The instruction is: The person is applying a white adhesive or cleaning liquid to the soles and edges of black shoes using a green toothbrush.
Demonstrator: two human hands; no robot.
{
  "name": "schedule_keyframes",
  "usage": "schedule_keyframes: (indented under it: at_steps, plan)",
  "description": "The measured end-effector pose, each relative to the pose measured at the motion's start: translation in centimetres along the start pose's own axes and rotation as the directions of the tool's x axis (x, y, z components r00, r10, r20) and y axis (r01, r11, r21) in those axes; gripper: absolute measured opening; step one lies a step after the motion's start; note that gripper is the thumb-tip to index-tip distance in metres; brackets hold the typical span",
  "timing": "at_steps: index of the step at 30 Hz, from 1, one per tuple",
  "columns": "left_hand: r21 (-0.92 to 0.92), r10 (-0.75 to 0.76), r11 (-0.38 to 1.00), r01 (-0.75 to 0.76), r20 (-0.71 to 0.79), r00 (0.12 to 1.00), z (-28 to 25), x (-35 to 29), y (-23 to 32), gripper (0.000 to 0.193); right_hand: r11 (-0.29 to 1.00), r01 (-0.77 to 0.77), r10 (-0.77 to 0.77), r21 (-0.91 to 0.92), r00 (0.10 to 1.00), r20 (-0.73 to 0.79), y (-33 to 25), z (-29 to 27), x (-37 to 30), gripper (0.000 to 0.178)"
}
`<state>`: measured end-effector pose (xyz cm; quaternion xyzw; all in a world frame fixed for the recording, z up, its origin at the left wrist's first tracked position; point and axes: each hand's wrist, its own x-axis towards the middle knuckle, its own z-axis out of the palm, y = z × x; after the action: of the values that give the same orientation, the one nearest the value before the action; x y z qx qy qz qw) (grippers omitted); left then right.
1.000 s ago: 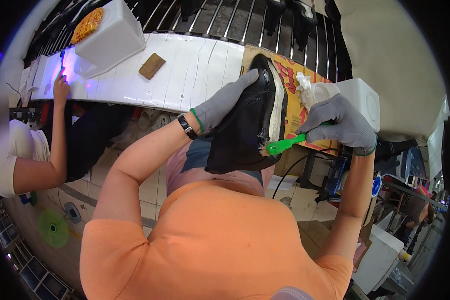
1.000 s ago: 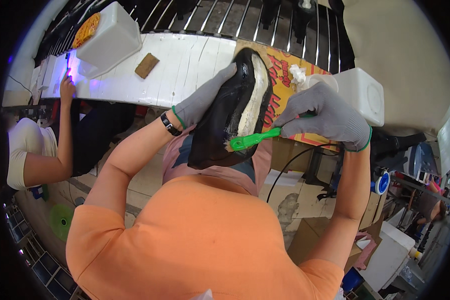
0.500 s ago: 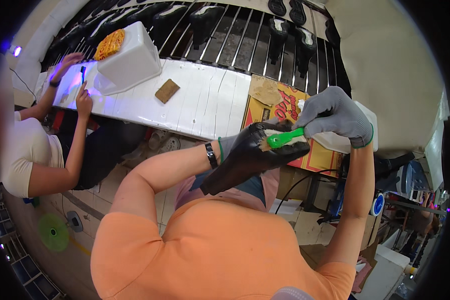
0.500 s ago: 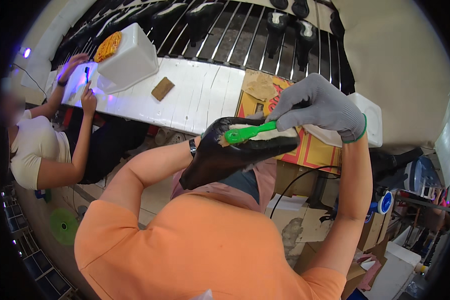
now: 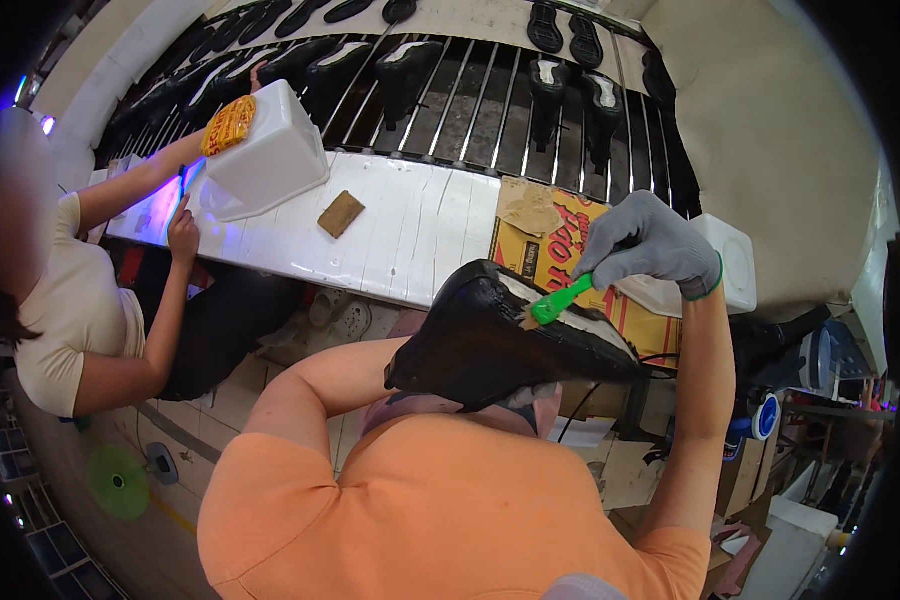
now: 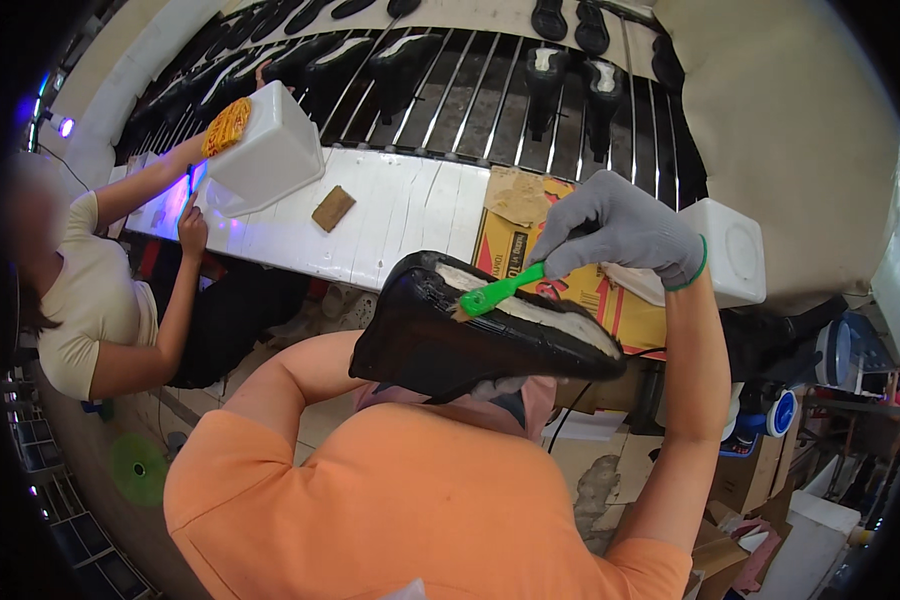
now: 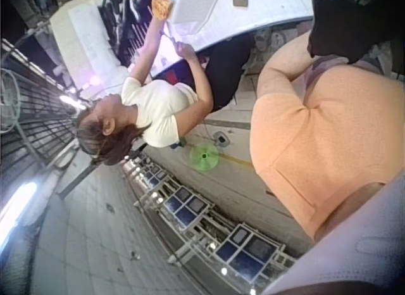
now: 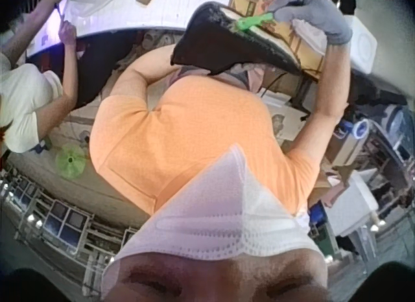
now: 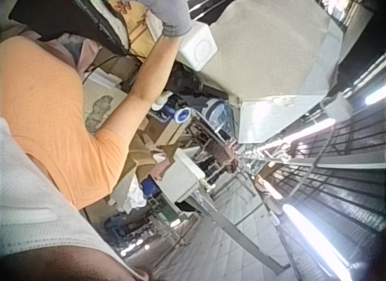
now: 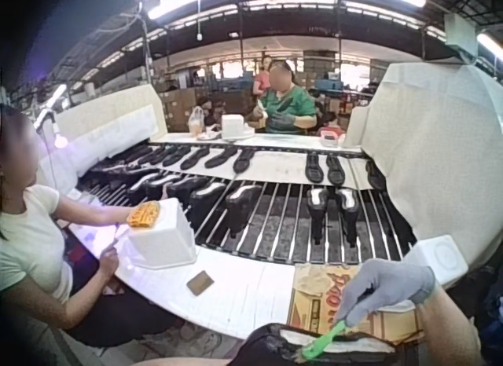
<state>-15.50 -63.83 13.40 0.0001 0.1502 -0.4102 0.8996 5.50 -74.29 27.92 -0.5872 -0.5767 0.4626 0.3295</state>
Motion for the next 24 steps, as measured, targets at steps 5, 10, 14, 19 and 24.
schedule_keyframes:
  at_steps: [5,10,14,19,24]
  plan:
    - [0.939,0.63,0.204,-0.277,0.091,0.771,5.7,-2.3,-0.2,0.039,0.996,0.048,-0.059,-0.08,0.987,-0.146,-1.1,0.9,-1.2,0.018]
    - [0.858,0.647,0.226,-0.461,0.222,0.73,4.4,-1.5,4.2,0.045,0.992,0.016,-0.043,-0.126,0.977,-0.21,-2.2,1.4,-1.7,0.016]
    - [0.735,0.759,0.391,-0.554,0.082,0.645,2.2,-1.4,6.2,0.049,0.985,-0.029,-0.011,-0.169,0.973,-0.231,-2.5,1.7,-1.9,0.017]
    - [0.555,0.723,0.608,-0.568,-0.09,0.685,1.6,-2.2,8.3,0.057,0.983,-0.08,0.031,-0.165,0.96,-0.277,-2.5,2.3,-2.4,0.017]
    - [0.703,0.905,0.309,-0.64,-0.01,0.425,1.5,-2.6,8.6,0.056,0.971,-0.05,-0.027,-0.232,0.947,-0.319,-2.5,2.9,-2.8,0.017]
